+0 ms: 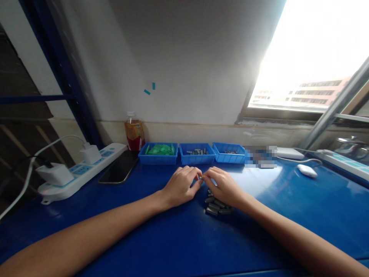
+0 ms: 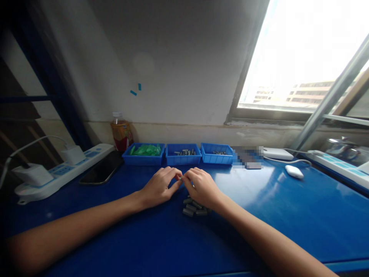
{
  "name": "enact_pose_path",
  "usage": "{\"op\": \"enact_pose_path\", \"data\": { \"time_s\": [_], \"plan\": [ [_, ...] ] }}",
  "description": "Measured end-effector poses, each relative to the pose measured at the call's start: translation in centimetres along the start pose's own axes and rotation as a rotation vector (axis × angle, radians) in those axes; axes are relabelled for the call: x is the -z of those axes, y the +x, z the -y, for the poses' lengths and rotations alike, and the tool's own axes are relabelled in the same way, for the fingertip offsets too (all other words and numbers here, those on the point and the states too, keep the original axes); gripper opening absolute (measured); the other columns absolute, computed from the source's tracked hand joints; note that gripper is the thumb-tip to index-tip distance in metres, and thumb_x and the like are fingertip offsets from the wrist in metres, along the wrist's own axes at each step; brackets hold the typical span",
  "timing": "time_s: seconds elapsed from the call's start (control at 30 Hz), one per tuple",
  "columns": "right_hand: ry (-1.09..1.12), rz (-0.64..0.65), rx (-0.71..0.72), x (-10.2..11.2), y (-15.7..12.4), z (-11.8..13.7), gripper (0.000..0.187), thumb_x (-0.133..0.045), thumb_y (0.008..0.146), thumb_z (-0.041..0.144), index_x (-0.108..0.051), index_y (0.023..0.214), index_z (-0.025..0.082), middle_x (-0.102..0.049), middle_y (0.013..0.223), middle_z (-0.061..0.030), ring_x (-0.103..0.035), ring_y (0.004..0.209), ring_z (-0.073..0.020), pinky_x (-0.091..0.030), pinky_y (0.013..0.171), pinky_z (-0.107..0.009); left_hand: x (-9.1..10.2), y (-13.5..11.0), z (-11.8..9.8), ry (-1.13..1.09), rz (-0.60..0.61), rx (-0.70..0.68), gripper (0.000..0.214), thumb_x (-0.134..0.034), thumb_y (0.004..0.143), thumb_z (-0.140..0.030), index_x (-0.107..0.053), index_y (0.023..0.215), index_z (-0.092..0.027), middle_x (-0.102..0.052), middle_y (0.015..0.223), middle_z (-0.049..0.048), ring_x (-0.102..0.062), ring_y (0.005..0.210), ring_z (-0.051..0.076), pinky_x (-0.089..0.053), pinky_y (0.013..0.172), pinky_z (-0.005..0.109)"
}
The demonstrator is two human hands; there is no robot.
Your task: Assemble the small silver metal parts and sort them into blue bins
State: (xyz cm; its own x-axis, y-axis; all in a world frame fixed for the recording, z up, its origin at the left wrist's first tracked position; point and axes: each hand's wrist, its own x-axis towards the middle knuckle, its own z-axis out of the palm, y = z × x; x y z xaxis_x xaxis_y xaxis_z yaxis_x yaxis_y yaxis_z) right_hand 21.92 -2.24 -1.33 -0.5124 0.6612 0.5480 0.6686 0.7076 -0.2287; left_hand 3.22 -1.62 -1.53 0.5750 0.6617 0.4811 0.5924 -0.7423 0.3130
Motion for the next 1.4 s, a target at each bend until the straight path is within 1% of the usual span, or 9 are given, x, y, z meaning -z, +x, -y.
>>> {"op": "enact_pose_path", "data": {
  "time_s": [0.13, 0.23, 0.47, 0.6, 0.7, 0.87, 1.07, 1.3, 1.4],
  "plan": [
    [0.019, -0.016, -0.028, 0.21, -0.18, 0.0, 0.009, -0.046, 0.09, 0.023, -0.054, 0.091, 0.019, -0.061, 0.079, -0.0036, -0.057, 0.075, -0.0165, -0.045, 0.069, -0.029, 0.14, 0.2, -0.13, 0.02, -0.006, 0.033, 0.022, -0.038, 0.095, -0.031, -0.056, 0.091, -0.019, -0.064, 0.088, 0.0025, -0.056, 0.082, 0.018, -0.039, 0.074, 0.031],
    [-0.006, -0.022, 0.014, 0.37, -0.27, 0.19, 0.012, -0.051, 0.087, 0.023, -0.053, 0.098, 0.019, -0.061, 0.085, -0.0043, -0.057, 0.079, -0.0175, -0.045, 0.071, -0.03, 0.05, 0.23, -0.07, 0.017, 0.001, 0.035, 0.027, -0.034, 0.096, -0.031, -0.057, 0.091, -0.019, -0.064, 0.088, 0.0025, -0.057, 0.082, 0.017, -0.039, 0.074, 0.031],
    [-0.043, -0.03, 0.061, 0.32, -0.15, 0.48, 0.008, -0.047, 0.09, 0.02, -0.054, 0.093, 0.019, -0.063, 0.085, -0.0049, -0.057, 0.079, -0.0182, -0.044, 0.072, -0.031, 0.0, 0.02, 0.02, 0.014, 0.013, 0.032, 0.028, -0.032, 0.097, -0.031, -0.056, 0.09, -0.019, -0.064, 0.087, 0.0029, -0.057, 0.082, 0.018, -0.04, 0.075, 0.032],
    [-0.009, -0.039, 0.015, 0.3, -0.08, 0.35, 0.012, -0.044, 0.091, 0.02, -0.055, 0.086, 0.019, -0.062, 0.078, -0.0046, -0.056, 0.074, -0.0173, -0.044, 0.069, -0.03, 0.01, -0.13, 0.01, -0.064, -0.04, 0.038, 0.019, -0.044, 0.092, -0.03, -0.05, 0.107, -0.02, -0.063, 0.092, 0.0026, -0.058, 0.086, 0.018, -0.041, 0.078, 0.033],
    [-0.003, -0.027, 0.007, 0.27, -0.02, 0.35, 0.018, -0.041, 0.092, 0.02, -0.054, 0.079, 0.019, -0.06, 0.072, -0.0037, -0.055, 0.07, -0.0166, -0.043, 0.067, -0.029, -0.07, -0.21, 0.02, -0.084, -0.048, 0.019, 0.021, -0.052, 0.087, -0.027, -0.049, 0.107, -0.021, -0.063, 0.093, 0.0026, -0.059, 0.088, 0.018, -0.041, 0.077, 0.032],
    [0.0, -0.02, 0.003, 0.3, -0.02, 0.4, 0.022, -0.039, 0.093, 0.022, -0.054, 0.077, 0.019, -0.06, 0.072, -0.0035, -0.055, 0.07, -0.0163, -0.043, 0.067, -0.029, 0.07, -0.1, -0.2, -0.026, -0.037, 0.002, 0.014, -0.045, 0.091, -0.029, -0.053, 0.095, -0.02, -0.063, 0.089, 0.0029, -0.057, 0.084, 0.018, -0.04, 0.075, 0.032],
    [-0.006, -0.057, 0.025, 0.38, -0.32, 0.5, 0.01, -0.049, 0.088, 0.023, -0.052, 0.097, 0.019, -0.063, 0.084, -0.0049, -0.058, 0.078, -0.0178, -0.045, 0.071, -0.03, 0.27, 0.02, -0.32, 0.005, -0.021, 0.02, 0.024, -0.035, 0.096, -0.031, -0.056, 0.092, -0.019, -0.064, 0.088, 0.0031, -0.057, 0.082, 0.018, -0.039, 0.075, 0.032],
    [-0.066, -0.051, 0.075, 0.45, -0.28, 0.83, 0.008, -0.046, 0.09, 0.021, -0.053, 0.092, 0.019, -0.063, 0.084, -0.0059, -0.056, 0.077, -0.0187, -0.043, 0.07, -0.031, 0.35, 0.04, -0.33, 0.022, 0.017, 0.017, 0.03, -0.029, 0.097, -0.03, -0.056, 0.089, -0.019, -0.063, 0.086, 0.0031, -0.056, 0.079, 0.018, -0.039, 0.074, 0.032],
    [-0.038, -0.064, 0.041, 0.41, -0.16, 0.75, 0.012, -0.043, 0.092, 0.021, -0.054, 0.088, 0.019, -0.062, 0.079, -0.0054, -0.056, 0.075, -0.0178, -0.043, 0.069, -0.03, 0.33, -0.07, -0.28, -0.027, -0.024, 0.03, 0.021, -0.035, 0.095, -0.029, -0.053, 0.1, -0.019, -0.063, 0.091, 0.0032, -0.058, 0.083, 0.017, -0.04, 0.076, 0.032]
  ]
}}
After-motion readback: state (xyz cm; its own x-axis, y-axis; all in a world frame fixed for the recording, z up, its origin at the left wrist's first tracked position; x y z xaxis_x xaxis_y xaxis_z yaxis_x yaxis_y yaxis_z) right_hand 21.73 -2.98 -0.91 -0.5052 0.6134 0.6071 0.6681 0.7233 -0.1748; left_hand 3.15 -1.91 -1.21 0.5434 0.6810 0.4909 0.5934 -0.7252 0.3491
